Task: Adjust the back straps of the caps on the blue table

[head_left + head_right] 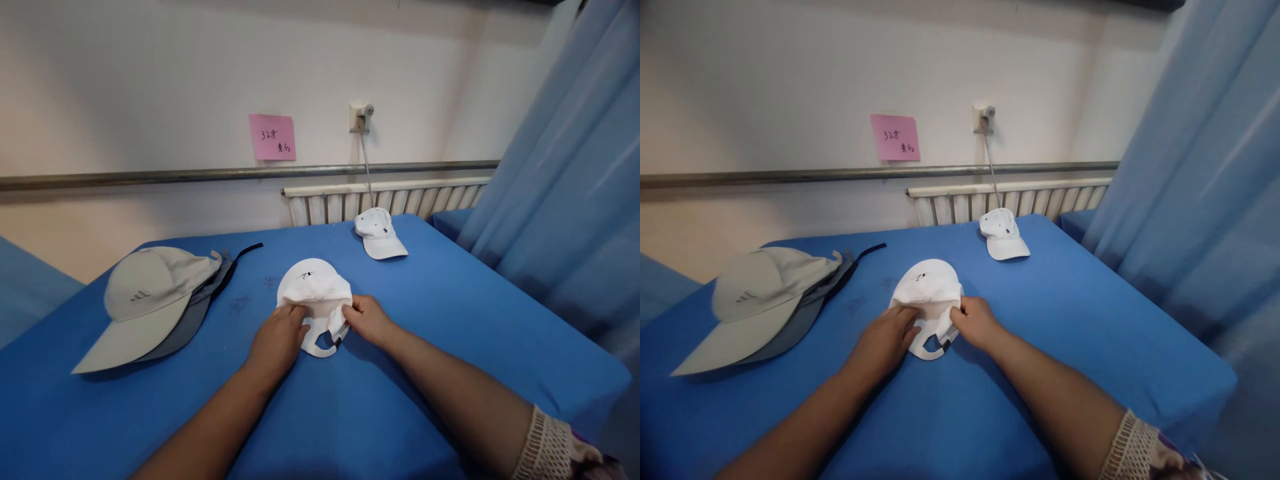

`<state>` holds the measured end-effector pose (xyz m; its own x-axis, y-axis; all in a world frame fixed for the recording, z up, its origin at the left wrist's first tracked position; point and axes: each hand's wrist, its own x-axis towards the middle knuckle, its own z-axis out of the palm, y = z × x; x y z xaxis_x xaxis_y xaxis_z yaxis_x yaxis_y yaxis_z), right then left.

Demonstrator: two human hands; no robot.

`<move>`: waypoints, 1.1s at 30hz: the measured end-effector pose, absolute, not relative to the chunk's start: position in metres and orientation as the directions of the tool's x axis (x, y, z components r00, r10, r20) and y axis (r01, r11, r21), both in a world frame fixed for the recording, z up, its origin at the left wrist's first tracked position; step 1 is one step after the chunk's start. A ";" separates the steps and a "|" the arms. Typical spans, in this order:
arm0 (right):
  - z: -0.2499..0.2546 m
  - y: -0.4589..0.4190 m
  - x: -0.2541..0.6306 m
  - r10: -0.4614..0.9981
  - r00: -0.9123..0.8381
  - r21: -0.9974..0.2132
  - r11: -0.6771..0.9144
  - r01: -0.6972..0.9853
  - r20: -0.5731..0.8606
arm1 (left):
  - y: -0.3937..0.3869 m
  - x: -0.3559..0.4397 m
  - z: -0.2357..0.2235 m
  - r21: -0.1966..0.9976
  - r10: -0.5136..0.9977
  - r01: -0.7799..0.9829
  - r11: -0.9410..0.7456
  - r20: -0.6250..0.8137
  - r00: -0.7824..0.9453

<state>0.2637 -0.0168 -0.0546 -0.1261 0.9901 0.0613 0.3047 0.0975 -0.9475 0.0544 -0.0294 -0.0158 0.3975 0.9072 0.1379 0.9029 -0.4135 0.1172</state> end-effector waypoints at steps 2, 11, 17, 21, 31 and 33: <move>-0.055 -0.017 0.265 0.988 -0.137 -0.928 0.119 0.354 0.074 | -0.025 0.054 -0.017 0.130 0.926 0.918 -0.375 0.101 0.364; -0.053 -0.018 0.264 0.982 -0.130 -0.851 0.187 0.492 0.140 | -0.019 0.062 -0.011 0.122 0.970 0.963 -0.239 0.083 0.230; -0.059 -0.015 0.266 0.984 -0.101 -0.834 0.180 0.522 0.150 | -0.010 0.063 -0.010 0.130 0.958 0.950 -0.283 -0.004 0.286; -0.061 -0.014 0.266 0.984 -0.092 -0.832 0.180 0.525 0.156 | -0.007 0.066 -0.014 0.099 0.961 0.957 -0.274 0.006 0.275; -0.050 -0.015 0.272 0.978 0.050 -0.842 0.147 0.519 0.202 | -0.040 0.052 -0.004 0.099 0.844 0.903 -0.417 0.412 0.345; -0.044 -0.017 0.273 0.956 0.148 -0.856 0.149 0.495 0.252 | -0.043 0.050 -0.003 0.096 0.701 0.825 -0.557 0.588 0.404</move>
